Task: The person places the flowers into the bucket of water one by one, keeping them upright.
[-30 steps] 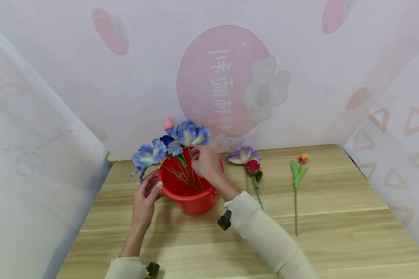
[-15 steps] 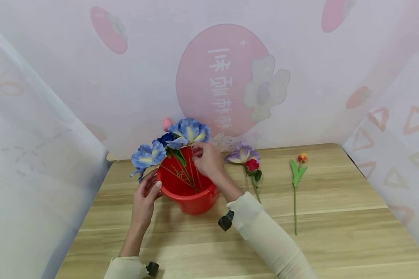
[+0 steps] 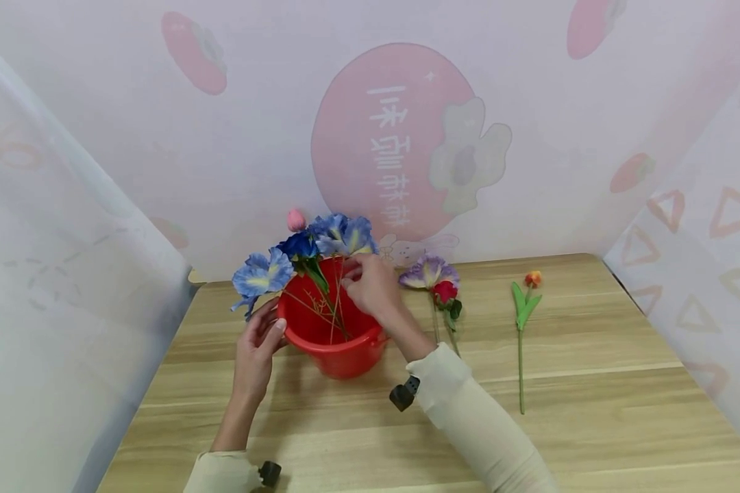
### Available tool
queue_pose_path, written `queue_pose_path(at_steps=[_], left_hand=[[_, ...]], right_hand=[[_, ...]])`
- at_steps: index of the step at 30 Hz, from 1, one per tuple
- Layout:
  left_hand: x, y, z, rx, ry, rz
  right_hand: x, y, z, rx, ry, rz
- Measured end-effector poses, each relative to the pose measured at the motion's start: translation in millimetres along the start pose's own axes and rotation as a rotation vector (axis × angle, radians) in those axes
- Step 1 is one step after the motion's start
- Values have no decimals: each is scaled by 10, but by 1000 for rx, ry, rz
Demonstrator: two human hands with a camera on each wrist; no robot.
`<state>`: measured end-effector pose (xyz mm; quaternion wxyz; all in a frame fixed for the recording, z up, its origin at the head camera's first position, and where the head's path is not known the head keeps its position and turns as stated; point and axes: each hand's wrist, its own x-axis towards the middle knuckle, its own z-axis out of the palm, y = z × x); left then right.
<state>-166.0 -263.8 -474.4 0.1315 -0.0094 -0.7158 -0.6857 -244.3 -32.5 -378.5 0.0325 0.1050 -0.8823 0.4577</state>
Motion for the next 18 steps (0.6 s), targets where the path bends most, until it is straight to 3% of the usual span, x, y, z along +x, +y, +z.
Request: queue_pose_path(at_steps=[18], left_hand=[[2, -11, -2, 4, 0, -11]], right_hand=[[-177, 64, -269, 87, 46, -14]])
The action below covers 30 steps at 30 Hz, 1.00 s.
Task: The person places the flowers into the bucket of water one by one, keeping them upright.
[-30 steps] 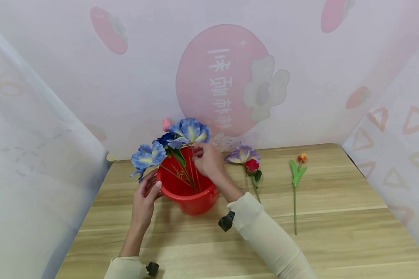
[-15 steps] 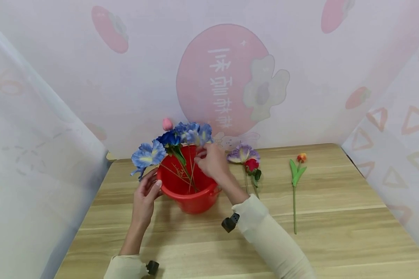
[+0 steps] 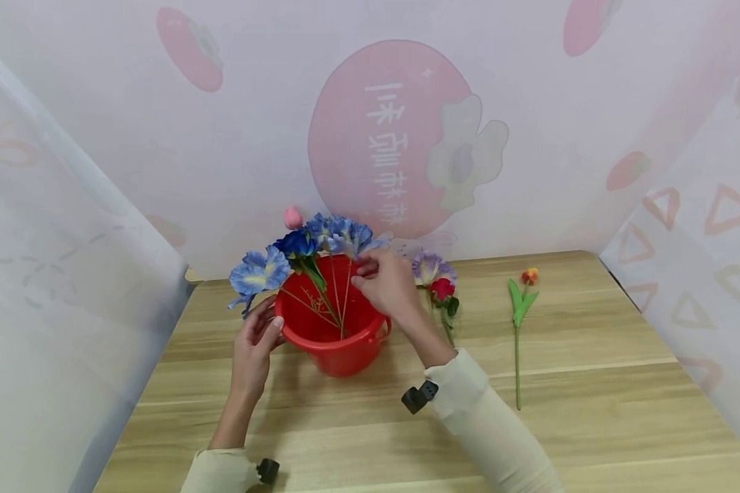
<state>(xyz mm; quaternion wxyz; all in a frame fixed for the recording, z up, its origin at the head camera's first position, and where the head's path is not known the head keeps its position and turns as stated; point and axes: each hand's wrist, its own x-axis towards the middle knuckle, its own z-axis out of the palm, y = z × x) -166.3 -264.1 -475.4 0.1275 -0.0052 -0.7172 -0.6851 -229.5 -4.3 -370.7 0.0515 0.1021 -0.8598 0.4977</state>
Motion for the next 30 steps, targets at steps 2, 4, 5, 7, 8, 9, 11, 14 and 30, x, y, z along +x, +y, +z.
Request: queue_pose_path(at_steps=[2, 4, 5, 7, 8, 9, 11, 14, 30], left_hand=[[2, 3, 1, -2, 0, 1], [5, 4, 2, 0, -1, -1], [5, 7, 1, 1, -4, 0], [6, 10, 1, 1, -7, 0], [6, 10, 1, 2, -7, 1], [5, 8, 0, 1, -8, 2], [2, 7, -3, 1, -8, 5], [-1, 6, -2, 1, -6, 13], [2, -1, -7, 9, 1, 6]], right_hand=[[-21, 8, -32, 13, 4, -2], [-45, 16, -70, 25, 12, -1], [-59, 21, -90, 30, 16, 1], [-90, 28, -138, 44, 17, 7], [-103, 34, -162, 55, 17, 12], [-117, 40, -188, 64, 16, 17], [-143, 59, -237, 84, 17, 20], [-176, 100, -309, 101, 34, 13], [-268, 491, -713, 249, 89, 101]])
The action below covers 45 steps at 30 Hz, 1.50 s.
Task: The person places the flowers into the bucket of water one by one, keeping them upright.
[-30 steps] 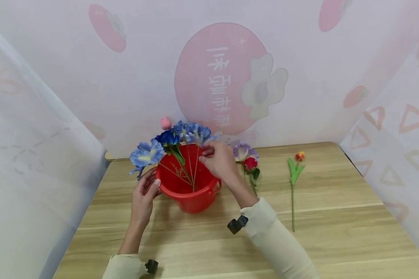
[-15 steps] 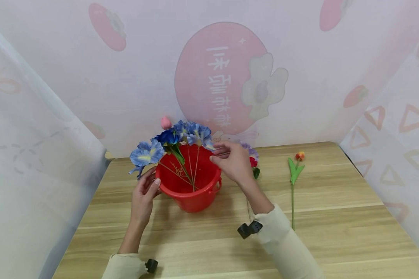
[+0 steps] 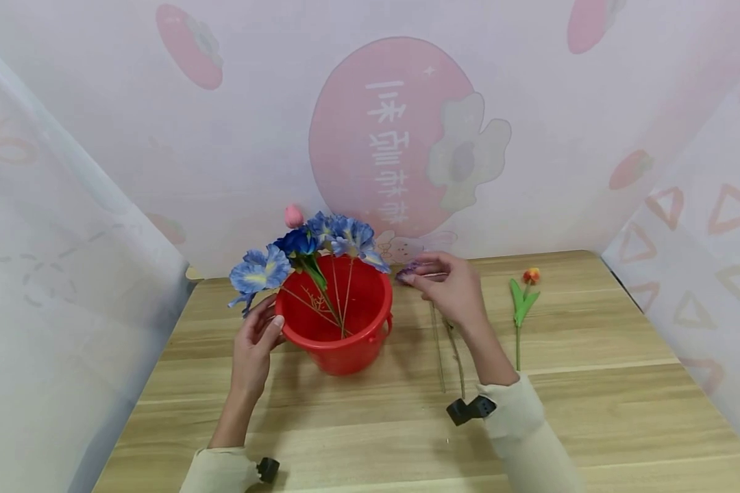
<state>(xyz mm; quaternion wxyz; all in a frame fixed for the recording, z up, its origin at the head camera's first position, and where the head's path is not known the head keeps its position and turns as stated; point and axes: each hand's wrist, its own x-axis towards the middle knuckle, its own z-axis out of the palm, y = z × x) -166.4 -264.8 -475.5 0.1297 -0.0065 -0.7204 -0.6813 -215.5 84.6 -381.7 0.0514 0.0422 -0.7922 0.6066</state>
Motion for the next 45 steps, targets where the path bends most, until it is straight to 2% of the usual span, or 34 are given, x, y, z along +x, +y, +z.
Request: queue_pose_path(at_steps=[9, 16, 30, 37, 45], left_hand=[[20, 10, 8, -12, 1, 9], [27, 19, 18, -5, -3, 18], [7, 4, 58, -25, 26, 35], [-4, -10, 54, -55, 36, 50], [-14, -28, 36, -49, 34, 36]], right_hand=[[-12, 229, -310, 4, 28, 92], [-57, 363, -472, -14, 32, 118], [-100, 592, -577, -17, 26, 175], [-104, 711, -636, 1, -21, 211], [-66, 918, -653, -16, -92, 278]])
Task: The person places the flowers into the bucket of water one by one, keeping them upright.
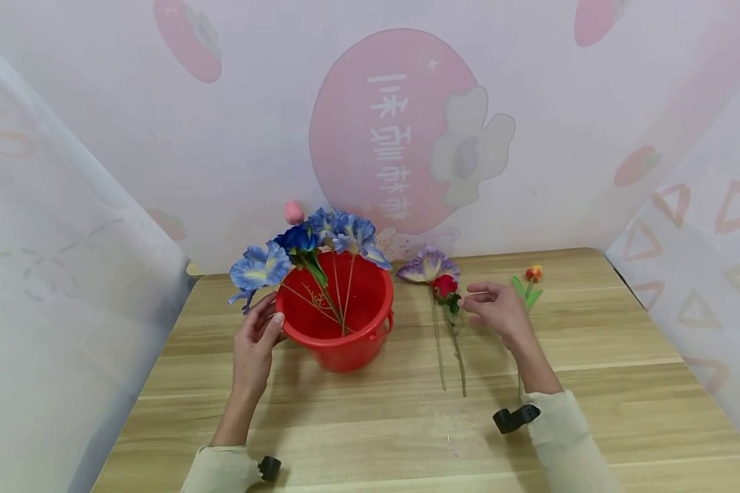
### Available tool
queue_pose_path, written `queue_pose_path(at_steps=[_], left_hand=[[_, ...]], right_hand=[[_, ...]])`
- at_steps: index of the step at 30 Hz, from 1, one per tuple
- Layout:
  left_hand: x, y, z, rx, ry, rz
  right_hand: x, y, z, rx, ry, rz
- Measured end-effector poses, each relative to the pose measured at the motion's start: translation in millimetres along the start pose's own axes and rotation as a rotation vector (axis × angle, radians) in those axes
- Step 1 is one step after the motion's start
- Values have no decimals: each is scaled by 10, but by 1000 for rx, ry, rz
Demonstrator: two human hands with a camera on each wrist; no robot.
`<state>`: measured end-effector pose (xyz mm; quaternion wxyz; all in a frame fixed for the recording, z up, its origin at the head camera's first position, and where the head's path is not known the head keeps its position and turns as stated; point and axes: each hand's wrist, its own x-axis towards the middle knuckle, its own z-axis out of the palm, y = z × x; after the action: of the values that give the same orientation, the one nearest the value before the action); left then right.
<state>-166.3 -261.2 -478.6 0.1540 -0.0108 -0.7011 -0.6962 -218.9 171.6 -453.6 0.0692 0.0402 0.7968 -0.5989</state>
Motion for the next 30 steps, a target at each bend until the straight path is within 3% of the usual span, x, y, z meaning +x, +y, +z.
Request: queue_pose_path(at_steps=[12, 16, 22, 27, 30], left_hand=[[-1, 19, 1, -7, -5, -1], [-2, 20, -1, -1, -3, -7], [-1, 22, -10, 9, -3, -18], [0, 15, -17, 15, -2, -20], [4, 17, -16, 22, -5, -20]], right_hand=[[194, 313, 77, -57, -84, 41], [243, 385, 147, -183, -70, 34], [281, 441, 272, -425, -8, -52], [276, 427, 350, -482, 17, -76], [270, 406, 374, -438, 11, -52]])
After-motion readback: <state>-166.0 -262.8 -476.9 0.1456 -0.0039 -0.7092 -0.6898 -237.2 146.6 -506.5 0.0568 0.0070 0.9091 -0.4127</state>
